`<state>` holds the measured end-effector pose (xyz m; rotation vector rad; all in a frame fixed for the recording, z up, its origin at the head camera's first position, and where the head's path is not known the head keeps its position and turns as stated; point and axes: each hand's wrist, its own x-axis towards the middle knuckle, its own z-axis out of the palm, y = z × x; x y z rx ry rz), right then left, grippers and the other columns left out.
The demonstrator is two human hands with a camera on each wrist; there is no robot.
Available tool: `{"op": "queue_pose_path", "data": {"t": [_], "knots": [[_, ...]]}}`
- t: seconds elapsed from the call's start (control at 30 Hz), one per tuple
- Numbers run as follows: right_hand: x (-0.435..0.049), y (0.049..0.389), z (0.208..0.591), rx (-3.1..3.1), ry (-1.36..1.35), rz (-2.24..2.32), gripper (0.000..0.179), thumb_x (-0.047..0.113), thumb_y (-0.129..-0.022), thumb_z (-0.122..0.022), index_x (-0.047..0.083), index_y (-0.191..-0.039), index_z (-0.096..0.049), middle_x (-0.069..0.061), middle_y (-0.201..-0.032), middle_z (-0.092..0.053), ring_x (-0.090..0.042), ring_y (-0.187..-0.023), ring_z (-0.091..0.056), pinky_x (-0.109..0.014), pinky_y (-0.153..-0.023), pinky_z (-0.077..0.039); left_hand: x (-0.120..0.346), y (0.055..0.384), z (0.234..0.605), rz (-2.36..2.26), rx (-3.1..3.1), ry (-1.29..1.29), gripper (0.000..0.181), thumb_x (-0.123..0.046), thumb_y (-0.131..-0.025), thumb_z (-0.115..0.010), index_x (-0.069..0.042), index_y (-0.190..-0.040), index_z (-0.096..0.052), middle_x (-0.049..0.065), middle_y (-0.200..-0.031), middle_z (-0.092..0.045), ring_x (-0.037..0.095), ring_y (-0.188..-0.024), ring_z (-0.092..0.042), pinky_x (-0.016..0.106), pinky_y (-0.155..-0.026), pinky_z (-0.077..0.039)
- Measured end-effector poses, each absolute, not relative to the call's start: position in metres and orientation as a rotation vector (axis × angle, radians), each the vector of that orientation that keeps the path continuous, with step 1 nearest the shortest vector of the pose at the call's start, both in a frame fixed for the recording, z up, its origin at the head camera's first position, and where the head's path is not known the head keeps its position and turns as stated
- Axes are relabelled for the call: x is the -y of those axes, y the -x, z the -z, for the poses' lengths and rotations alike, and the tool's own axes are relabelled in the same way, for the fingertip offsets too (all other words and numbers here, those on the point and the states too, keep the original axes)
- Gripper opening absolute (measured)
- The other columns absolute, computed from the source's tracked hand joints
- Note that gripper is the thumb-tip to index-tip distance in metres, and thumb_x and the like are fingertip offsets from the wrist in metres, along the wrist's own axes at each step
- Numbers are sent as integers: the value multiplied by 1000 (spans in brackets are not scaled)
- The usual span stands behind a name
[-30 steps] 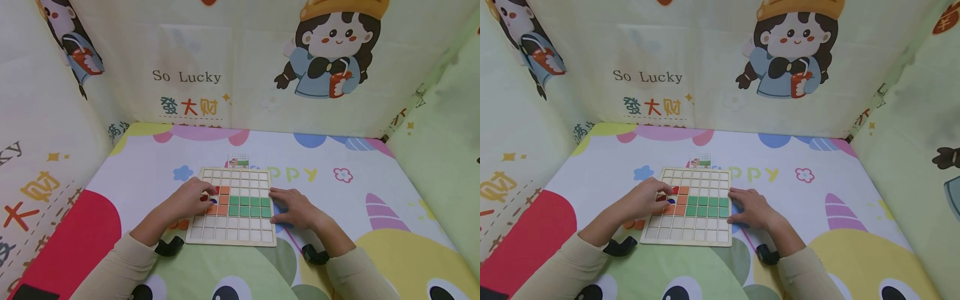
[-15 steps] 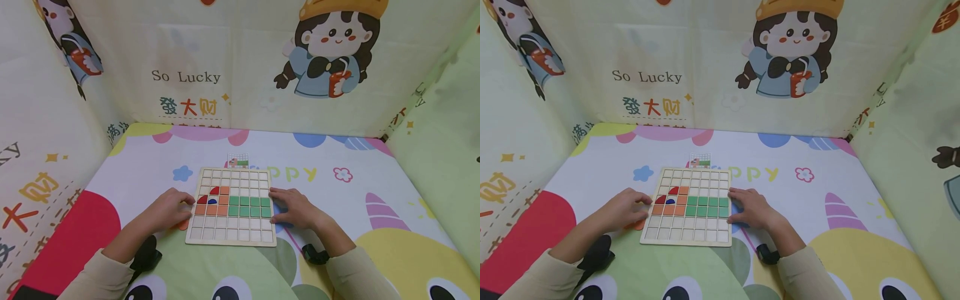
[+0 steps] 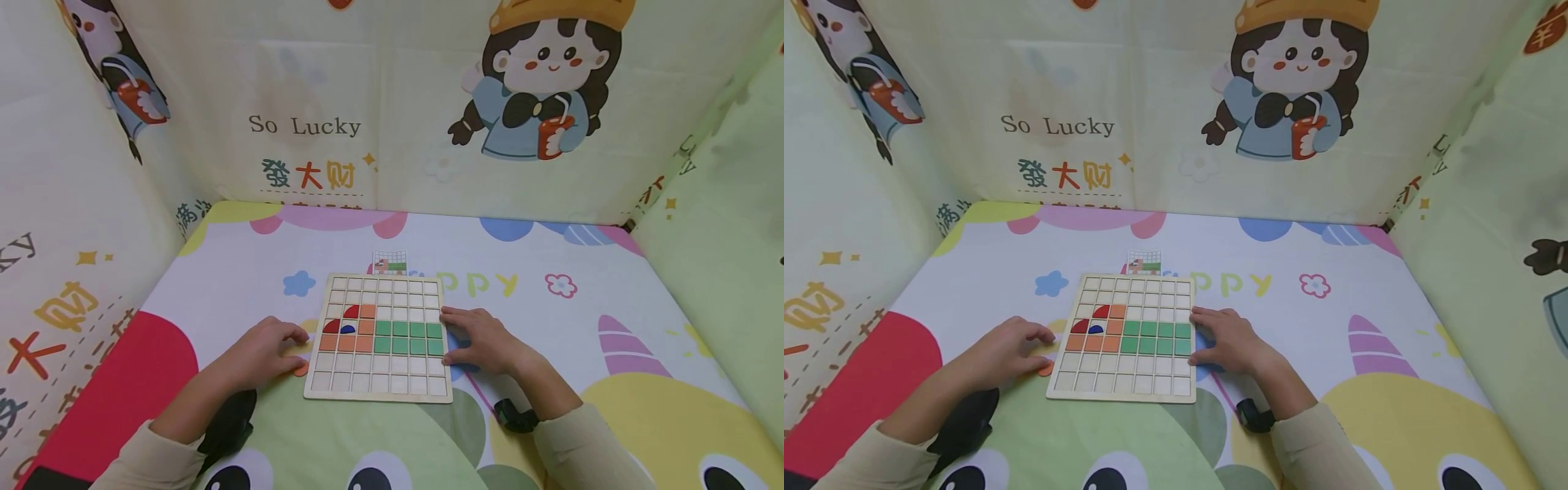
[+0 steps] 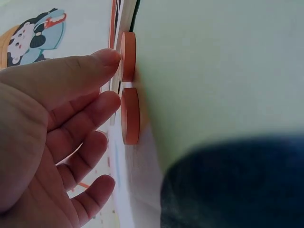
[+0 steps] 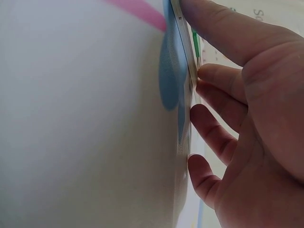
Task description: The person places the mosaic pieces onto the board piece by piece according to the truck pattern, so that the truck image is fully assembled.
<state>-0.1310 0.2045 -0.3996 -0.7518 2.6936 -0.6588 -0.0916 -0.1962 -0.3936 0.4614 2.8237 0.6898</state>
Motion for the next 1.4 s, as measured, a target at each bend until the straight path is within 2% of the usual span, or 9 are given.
{"op": "queue_pose_path", "data": {"t": [0.3,0.83,1.4], "knots": [[-205,132,401,-2698,765,651,79,43,-84,-79,5,-147,-50,-13,-154,-42,-42,-133,-40,-62,-100,-33,195,87,389,-714,-2780,-462,36,-26,-78,-86,-8,-106,-72,-1,-97,-62,21,-94,-51,36,-78,-51],[-205,132,402,-2712,772,646,79,42,-83,-80,5,-146,-51,-13,-154,-43,-41,-131,-42,-62,-99,-35,196,84,392,-791,-2756,-538,18,-18,-81,-84,-15,-90,-69,-7,-79,-54,16,-84,-50,28,-67,-48],[-205,130,399,-2708,763,669,80,39,-82,-81,4,-146,-50,-12,-153,-44,-43,-131,-41,-63,-98,-34,196,78,392,-831,-2777,-613,15,-12,-81,-82,-13,-90,-70,-9,-77,-54,14,-80,-48,27,-66,-47]]}}
